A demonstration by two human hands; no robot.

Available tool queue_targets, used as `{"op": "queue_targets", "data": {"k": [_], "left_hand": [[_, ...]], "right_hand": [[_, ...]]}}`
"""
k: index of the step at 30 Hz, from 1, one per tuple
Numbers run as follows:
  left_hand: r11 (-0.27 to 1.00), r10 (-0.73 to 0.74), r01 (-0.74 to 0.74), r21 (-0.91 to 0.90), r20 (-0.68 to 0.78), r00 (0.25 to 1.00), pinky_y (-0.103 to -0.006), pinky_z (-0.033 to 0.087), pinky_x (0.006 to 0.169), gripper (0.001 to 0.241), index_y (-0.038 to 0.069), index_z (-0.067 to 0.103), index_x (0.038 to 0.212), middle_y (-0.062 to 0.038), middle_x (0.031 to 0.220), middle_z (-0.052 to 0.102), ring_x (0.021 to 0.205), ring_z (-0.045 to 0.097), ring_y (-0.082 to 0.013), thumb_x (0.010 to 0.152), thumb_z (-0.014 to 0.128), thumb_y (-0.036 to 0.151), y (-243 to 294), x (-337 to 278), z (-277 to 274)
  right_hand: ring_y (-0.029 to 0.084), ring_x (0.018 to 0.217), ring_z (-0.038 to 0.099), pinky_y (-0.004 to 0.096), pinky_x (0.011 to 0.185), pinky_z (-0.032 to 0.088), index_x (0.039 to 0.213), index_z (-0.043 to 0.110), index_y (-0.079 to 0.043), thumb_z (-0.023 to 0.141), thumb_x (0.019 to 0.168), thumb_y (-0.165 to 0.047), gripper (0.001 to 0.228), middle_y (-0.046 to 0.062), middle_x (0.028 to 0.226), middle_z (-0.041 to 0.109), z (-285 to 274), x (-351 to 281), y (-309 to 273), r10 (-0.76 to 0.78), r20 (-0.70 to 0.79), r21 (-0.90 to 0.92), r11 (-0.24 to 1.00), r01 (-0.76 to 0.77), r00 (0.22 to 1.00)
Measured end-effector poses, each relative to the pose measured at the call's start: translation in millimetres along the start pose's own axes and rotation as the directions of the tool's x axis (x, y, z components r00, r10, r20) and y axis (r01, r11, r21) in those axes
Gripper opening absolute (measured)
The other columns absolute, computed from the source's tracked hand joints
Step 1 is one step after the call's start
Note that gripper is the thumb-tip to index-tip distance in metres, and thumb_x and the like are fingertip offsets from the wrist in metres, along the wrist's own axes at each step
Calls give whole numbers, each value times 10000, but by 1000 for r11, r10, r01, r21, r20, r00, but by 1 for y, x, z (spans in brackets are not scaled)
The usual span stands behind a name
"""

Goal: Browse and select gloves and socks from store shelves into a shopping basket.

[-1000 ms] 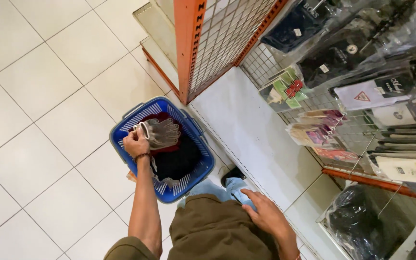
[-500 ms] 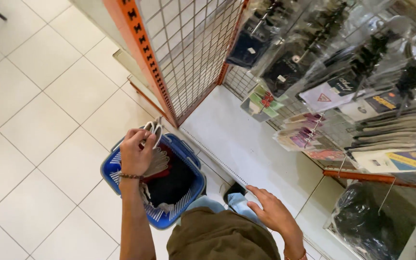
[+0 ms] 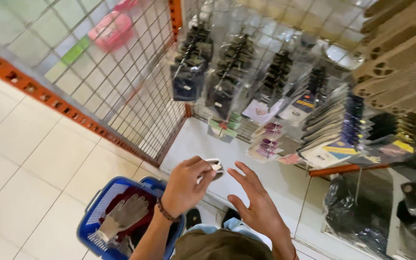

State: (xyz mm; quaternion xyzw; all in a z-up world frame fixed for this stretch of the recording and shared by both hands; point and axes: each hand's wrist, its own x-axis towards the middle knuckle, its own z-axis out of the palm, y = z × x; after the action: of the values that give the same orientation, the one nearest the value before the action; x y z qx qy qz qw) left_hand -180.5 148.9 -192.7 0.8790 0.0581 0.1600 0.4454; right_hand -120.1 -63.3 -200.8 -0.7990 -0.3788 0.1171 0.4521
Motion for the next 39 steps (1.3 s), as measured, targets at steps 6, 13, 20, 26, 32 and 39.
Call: {"op": "queue_targets", "data": {"k": [6, 13, 20, 26, 32, 39], "left_hand": [[942, 275, -210, -262, 242, 931, -410, 516, 648, 80, 49, 697, 910, -109, 819, 643, 732, 639, -313, 921, 672, 124, 63, 50, 54], [824, 567, -533, -195, 287, 772, -437, 496, 771, 112, 37, 654, 924, -114, 846, 640, 812, 621, -338, 941, 681, 144, 120, 100, 88], [647, 762, -722, -244, 168, 626, -426, 509, 837, 163, 42, 638, 940, -96, 910, 658, 898, 644, -317, 989, 686, 190, 187, 140, 85], [461, 887, -873, -161, 82, 454, -388, 491, 785, 160, 42, 629, 979, -96, 926, 626, 847, 632, -263, 1050, 651, 184, 246, 177, 70], [421, 899, -901, -104, -80, 430, -308, 505, 676, 149, 54, 623, 1003, -52, 909, 612, 761, 625, -191, 1102, 633, 165, 290, 220, 76], [360, 866, -933, -4, -370, 336, -334, 495, 710, 147, 75, 611, 1028, -47, 888, 608, 786, 622, -207, 1089, 703, 171, 318, 269, 90]], "right_hand": [[372, 1233, 631, 388, 936, 543, 1336, 590, -23, 756, 807, -19, 554, 199, 1405, 578, -51, 0, 16, -24, -251, 50, 998, 38, 968], [273, 917, 697, 320, 775, 559, 1030, 689, 5, 777, 776, 38, 271, 135, 1009, 690, -108, -18, 49, -112, -533, -83, 993, 80, 839], [218, 896, 669, 318, 790, 542, 1007, 660, 12, 772, 809, -2, 228, 126, 993, 674, -168, -8, 24, -295, -665, -245, 954, 173, 686], [180, 936, 661, 276, 752, 554, 965, 624, -21, 724, 881, -78, 142, 160, 1102, 655, -230, 17, -17, -442, -750, -356, 897, 264, 491], [82, 746, 583, 198, 657, 423, 1068, 649, 3, 713, 1081, -109, 130, 97, 1015, 721, -275, 34, -34, -501, -787, -411, 861, 299, 361], [92, 743, 491, 215, 678, 377, 1051, 659, 59, 717, 1148, -96, 192, 56, 912, 614, -317, 62, -45, -555, -752, -504, 832, 233, 355]]}}
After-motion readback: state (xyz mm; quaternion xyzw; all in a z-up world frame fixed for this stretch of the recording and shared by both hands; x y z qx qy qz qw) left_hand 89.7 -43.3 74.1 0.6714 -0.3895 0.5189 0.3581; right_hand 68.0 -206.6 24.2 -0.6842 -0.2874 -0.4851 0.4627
